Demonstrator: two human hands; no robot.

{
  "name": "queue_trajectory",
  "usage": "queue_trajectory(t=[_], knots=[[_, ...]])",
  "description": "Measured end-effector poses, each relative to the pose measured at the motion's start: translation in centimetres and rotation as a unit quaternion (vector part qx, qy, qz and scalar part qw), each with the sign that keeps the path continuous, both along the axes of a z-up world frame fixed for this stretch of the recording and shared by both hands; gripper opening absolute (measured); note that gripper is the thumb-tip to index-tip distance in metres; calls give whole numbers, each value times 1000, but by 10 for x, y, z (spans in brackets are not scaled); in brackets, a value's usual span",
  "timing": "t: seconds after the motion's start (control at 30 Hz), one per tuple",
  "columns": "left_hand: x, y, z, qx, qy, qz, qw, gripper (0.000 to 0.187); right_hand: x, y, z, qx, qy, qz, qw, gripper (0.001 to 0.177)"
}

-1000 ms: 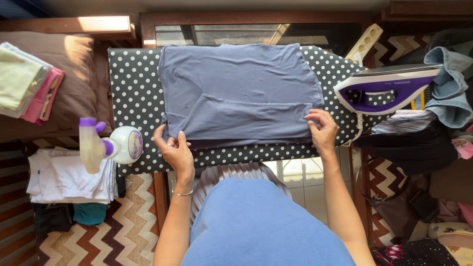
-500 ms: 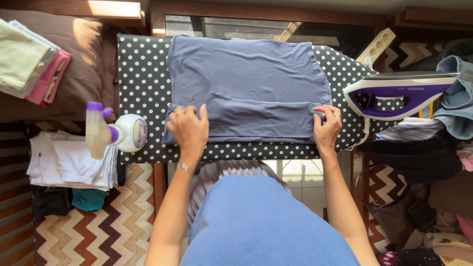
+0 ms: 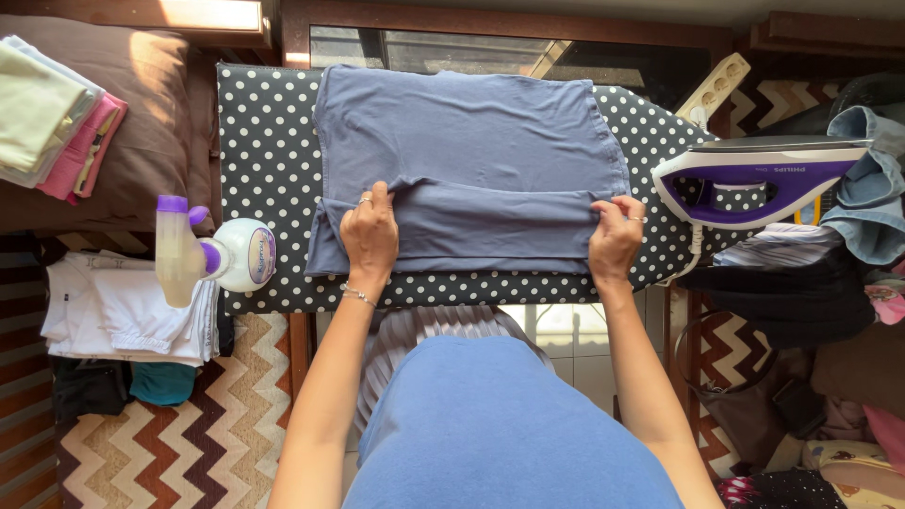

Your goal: The person irons a gray long-sleeved shirt on a polka-dotted ironing board, using a purple and white iron and a spray bottle. They smooth the fabric, spray it with water, and iron both sides before folding the shirt neatly.

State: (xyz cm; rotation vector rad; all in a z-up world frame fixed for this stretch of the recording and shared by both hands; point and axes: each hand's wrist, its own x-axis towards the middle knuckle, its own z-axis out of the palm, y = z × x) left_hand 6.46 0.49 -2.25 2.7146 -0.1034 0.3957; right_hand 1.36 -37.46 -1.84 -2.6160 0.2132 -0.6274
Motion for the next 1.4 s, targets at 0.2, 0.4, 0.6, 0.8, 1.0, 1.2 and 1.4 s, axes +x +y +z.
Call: queue_trajectory(t=[0.2,0.4,0.6,0.8,1.0,1.2,1.4], knots=[[-2,-4,-7,140,-70,44,987,42,-4,9,-3,-208,25,-5,978,26],[-19,-27,0,33,-47,-177,982,70,-9,49,-4,-143,70,151,976,53],[-20,-22,11,31,48,-161,985,87,-6,48,-16,-171,181,178,952,71],[-16,-25,42,29,85,-150,985,94,-4,36,-6,-136,174,160,962,73],[24,-18,67,-78,61,-81,992,45,36,25,28,-119,54,127,983,51],[173,32,25,3,-59,46,997,29,149,12,39,-43,15,161,986,20],[264,57,-22,77,268,79,957,64,237,6,20,-73,145,174,971,22]])
